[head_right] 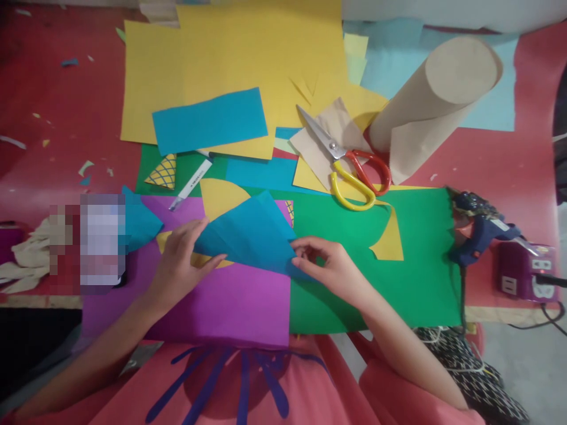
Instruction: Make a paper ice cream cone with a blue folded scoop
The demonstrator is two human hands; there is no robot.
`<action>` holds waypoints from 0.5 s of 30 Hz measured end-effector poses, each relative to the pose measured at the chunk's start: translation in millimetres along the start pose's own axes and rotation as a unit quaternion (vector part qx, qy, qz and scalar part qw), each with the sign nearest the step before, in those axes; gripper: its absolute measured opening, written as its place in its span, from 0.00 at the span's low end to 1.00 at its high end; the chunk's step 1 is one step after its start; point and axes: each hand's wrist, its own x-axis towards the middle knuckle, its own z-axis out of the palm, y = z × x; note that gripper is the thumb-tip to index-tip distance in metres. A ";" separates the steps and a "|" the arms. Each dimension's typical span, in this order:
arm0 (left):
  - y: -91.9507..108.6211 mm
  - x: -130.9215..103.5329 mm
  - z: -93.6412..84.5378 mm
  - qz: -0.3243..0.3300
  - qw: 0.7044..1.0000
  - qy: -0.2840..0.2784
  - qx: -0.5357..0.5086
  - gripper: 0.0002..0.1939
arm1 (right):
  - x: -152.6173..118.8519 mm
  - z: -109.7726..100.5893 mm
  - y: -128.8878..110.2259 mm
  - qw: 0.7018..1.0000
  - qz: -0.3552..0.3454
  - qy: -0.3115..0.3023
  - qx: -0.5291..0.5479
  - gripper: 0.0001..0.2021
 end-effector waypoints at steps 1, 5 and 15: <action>-0.4 2.1 -0.7 0.000 1.000 0.008 -0.015 0.37 | -1.8 0.3 -2.4 1.000 -0.018 -0.016 -0.014 0.09; -0.3 10.7 -7.9 -0.012 0.994 0.016 -0.106 0.25 | -8.2 2.0 -9.2 0.987 -0.126 -0.101 -0.023 0.09; -11.0 8.4 -21.0 0.120 0.960 0.087 -0.239 0.04 | 10.2 7.0 8.0 0.995 0.019 0.091 -0.035 0.22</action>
